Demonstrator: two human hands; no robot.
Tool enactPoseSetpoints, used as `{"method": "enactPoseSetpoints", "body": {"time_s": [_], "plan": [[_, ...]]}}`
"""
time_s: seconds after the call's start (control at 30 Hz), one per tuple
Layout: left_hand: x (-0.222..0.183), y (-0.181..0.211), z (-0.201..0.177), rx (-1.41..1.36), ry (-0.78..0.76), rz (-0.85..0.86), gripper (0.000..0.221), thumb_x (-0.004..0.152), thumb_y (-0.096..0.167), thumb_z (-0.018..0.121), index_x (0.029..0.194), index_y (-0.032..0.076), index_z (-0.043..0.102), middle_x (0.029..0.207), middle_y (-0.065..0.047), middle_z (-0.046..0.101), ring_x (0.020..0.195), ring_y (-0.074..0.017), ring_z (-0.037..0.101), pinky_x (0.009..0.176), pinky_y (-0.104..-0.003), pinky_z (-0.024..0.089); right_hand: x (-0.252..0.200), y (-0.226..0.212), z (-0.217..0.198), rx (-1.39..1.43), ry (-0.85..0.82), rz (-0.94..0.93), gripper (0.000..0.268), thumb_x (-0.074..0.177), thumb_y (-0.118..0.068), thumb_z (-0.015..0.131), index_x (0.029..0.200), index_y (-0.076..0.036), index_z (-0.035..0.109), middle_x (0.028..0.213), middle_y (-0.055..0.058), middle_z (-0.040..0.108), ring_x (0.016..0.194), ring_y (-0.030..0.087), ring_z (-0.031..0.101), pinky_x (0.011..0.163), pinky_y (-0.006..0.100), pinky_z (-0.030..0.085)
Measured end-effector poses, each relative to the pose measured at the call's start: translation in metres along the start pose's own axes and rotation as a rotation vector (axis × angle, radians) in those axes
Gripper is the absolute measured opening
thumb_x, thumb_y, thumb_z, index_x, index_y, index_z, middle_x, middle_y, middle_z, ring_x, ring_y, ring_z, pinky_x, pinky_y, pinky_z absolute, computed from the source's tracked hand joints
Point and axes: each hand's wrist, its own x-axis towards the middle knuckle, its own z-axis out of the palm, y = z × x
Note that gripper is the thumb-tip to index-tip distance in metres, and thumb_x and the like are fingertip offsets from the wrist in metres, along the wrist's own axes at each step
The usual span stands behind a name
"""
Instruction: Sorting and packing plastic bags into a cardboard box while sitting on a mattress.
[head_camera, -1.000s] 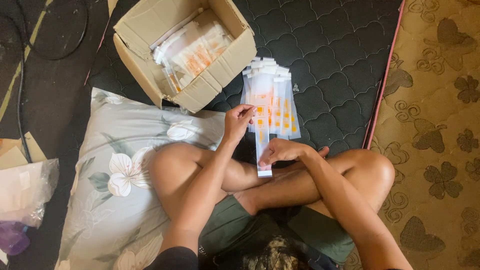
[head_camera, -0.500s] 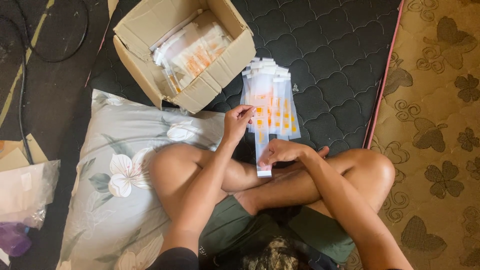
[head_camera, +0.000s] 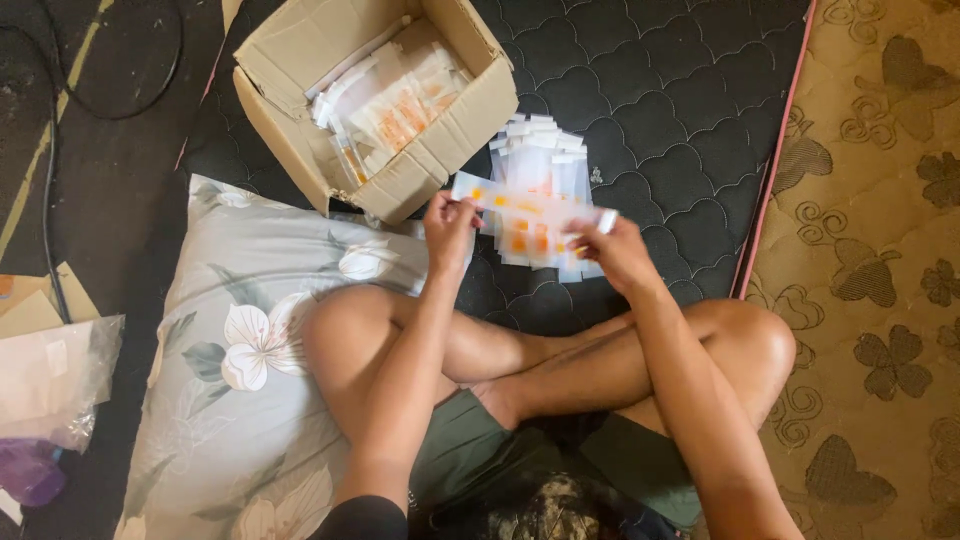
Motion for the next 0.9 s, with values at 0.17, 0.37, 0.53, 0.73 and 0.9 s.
{"method": "enactPoseSetpoints", "body": {"time_s": [0.17,0.37,0.53,0.73,0.9], "plan": [[-0.03,0.013,0.016,-0.22,-0.232,-0.2,0.022,0.09,0.011,0.075,0.103,0.004,0.059,0.088,-0.012,0.072,0.07,-0.0152,0.073,0.07,-0.026,0.06,0.014,0.021,-0.015,0.424,0.095,-0.077,0.017,0.094,-0.013,0.077,0.099,-0.004,0.063,0.089,0.011,0.073,0.068,0.026,0.075,0.055,0.031,0.065],[-0.059,0.019,0.029,-0.223,-0.618,-0.332,0.018,0.087,0.008,0.077,0.096,0.008,0.062,0.094,-0.014,0.077,0.08,-0.0214,0.078,0.071,-0.026,0.063,-0.015,0.032,0.031,0.163,-0.054,-0.101,0.019,0.084,-0.006,0.083,0.092,-0.001,0.067,0.08,0.013,0.069,0.065,0.028,0.072,0.053,0.036,0.061],[-0.057,0.019,0.029,-0.047,-0.658,-0.281,0.017,0.088,0.017,0.08,0.09,0.007,0.066,0.086,-0.013,0.076,0.074,-0.0193,0.076,0.069,-0.025,0.061,-0.006,0.042,0.026,-0.08,-0.067,-0.212,0.021,0.086,-0.013,0.084,0.077,-0.002,0.069,0.054,0.009,0.06,0.045,0.017,0.061,0.044,0.029,0.052],[-0.028,-0.005,0.021,0.06,-0.513,-0.215,0.012,0.091,0.013,0.069,0.081,0.007,0.068,0.071,-0.01,0.07,0.059,-0.0165,0.072,0.06,-0.026,0.061,0.012,0.049,0.009,0.147,0.054,-0.209,0.013,0.09,-0.006,0.078,0.083,-0.002,0.069,0.054,0.006,0.054,0.046,0.013,0.055,0.046,0.028,0.049],[0.001,-0.031,0.001,0.183,-0.277,-0.088,0.016,0.094,0.016,0.063,0.079,0.013,0.064,0.068,-0.008,0.066,0.062,-0.0189,0.069,0.068,-0.03,0.057,0.005,0.018,0.004,0.29,0.197,-0.14,0.01,0.095,-0.009,0.075,0.088,-0.006,0.069,0.058,0.0,0.054,0.049,0.01,0.054,0.051,0.025,0.05]]}}
